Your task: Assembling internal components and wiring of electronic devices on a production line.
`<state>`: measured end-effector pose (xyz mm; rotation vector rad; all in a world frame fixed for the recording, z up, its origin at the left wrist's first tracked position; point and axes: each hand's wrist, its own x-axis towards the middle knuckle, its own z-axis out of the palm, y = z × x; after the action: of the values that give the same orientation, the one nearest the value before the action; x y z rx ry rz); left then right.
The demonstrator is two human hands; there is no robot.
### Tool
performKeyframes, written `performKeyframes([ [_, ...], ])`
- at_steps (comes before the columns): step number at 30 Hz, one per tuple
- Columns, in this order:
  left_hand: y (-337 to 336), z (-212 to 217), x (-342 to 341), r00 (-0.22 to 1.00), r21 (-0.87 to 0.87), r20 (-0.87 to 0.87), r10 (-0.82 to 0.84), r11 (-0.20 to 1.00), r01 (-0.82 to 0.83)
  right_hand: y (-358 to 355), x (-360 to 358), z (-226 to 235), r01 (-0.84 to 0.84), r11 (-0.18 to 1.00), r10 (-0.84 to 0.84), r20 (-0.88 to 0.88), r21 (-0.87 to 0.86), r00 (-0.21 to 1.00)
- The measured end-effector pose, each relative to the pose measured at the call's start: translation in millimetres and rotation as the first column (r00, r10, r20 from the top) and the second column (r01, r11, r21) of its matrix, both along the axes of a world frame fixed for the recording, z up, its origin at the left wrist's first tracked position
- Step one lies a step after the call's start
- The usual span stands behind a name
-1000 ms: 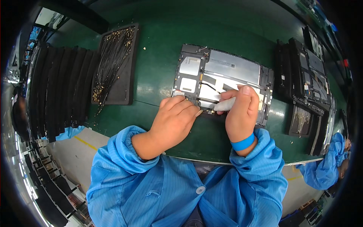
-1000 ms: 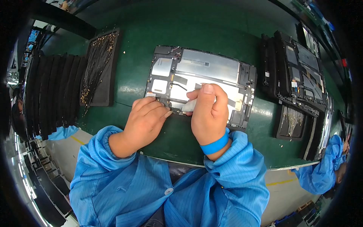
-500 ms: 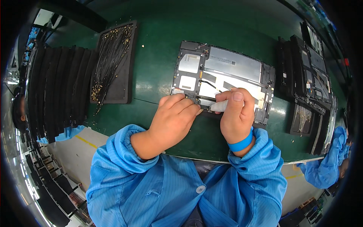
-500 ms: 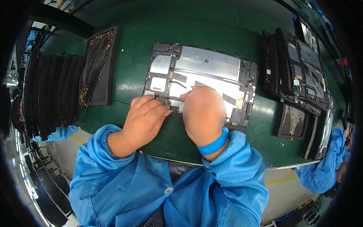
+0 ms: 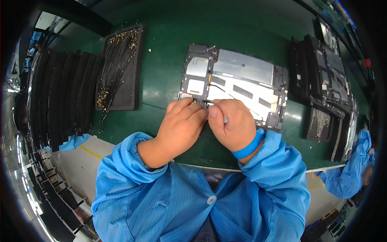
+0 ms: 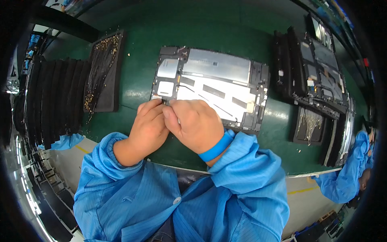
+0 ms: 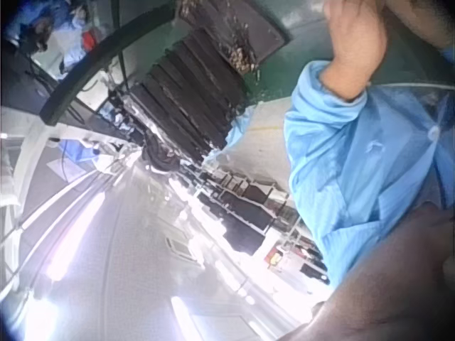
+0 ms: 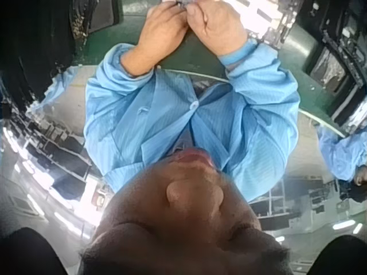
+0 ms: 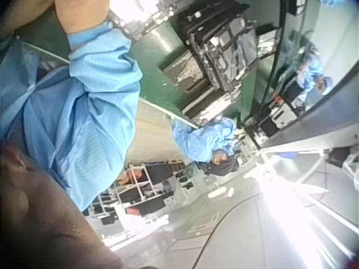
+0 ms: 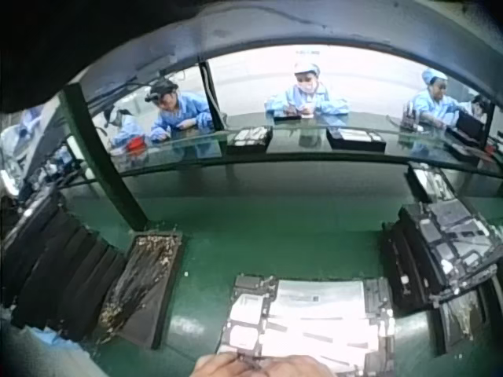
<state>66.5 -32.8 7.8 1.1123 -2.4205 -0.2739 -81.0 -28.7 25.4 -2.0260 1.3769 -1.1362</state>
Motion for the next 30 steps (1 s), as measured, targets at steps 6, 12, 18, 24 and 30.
performKeyframes([
  [6,23,19,11,0.630,0.935,-0.101,0.770,0.289,-0.203,-8,-5,-19,0.112,0.809,-0.498,0.572,0.577,0.652],
  [12,6,-2,13,0.125,0.977,-0.165,0.978,0.144,0.160,-3,-1,-16,0.111,0.832,-0.451,0.547,0.544,0.705],
  [18,23,20,15,0.364,0.972,-0.233,0.902,0.209,0.103,-5,-9,-16,0.082,0.820,-0.465,0.576,0.566,0.672],
  [24,53,22,9,0.608,0.988,-0.053,0.792,-0.048,0.150,-5,-9,-13,0.026,0.850,-0.409,0.629,0.526,0.661],
  [30,41,12,6,0.566,0.967,-0.044,0.823,-0.107,0.232,-16,-9,-14,-0.007,0.850,-0.368,0.605,0.526,0.707],
])
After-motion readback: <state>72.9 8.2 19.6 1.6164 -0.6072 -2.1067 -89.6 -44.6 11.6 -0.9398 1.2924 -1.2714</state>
